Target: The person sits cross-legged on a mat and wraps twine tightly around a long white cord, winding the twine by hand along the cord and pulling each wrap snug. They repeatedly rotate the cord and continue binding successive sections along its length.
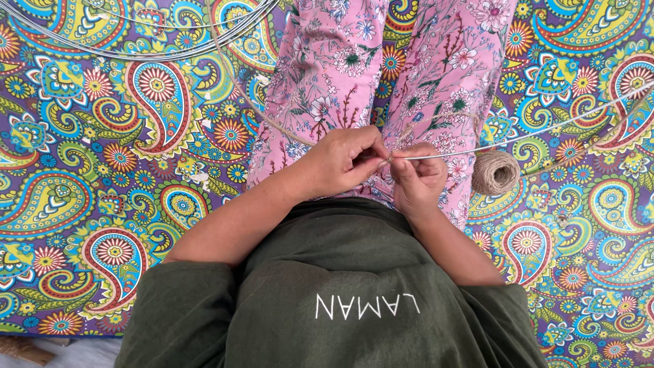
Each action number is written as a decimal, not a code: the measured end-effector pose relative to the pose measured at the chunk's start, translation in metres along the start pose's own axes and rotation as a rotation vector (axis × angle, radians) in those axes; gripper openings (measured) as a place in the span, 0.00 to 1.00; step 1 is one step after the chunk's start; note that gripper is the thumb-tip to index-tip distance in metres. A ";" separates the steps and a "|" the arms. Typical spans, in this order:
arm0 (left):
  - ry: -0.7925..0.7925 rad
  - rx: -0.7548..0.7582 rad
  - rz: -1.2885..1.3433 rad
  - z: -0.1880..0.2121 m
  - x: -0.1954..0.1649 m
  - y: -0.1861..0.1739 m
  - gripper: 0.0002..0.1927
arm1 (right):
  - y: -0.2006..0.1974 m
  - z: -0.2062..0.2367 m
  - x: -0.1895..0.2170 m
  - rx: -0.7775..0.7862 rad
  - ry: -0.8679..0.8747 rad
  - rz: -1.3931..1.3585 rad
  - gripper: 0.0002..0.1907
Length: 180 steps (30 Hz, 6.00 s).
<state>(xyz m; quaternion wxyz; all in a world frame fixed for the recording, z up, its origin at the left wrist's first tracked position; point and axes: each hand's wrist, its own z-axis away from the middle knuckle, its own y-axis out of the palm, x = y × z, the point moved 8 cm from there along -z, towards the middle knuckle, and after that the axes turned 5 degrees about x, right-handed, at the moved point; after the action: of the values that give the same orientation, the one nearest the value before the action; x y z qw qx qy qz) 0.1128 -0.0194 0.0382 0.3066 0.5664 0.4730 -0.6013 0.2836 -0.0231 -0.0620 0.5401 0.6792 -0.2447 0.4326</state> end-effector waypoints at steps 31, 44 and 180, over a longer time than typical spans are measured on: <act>0.042 -0.343 -0.451 0.015 -0.028 -0.021 0.15 | 0.003 -0.015 0.048 0.099 -0.513 1.225 0.11; -0.143 -0.182 -0.448 0.000 -0.002 -0.018 0.11 | 0.027 -0.027 0.024 0.197 -0.384 1.218 0.11; 0.189 -0.154 -0.486 0.021 -0.002 0.007 0.06 | -0.007 -0.068 0.070 0.048 0.063 -0.787 0.22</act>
<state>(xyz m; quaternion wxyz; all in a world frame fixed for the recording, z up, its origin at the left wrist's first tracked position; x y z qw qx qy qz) 0.1109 -0.0417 0.0371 0.1501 0.4647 0.6660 -0.5639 0.3028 0.0531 -0.0036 0.6557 0.7201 0.0611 0.2186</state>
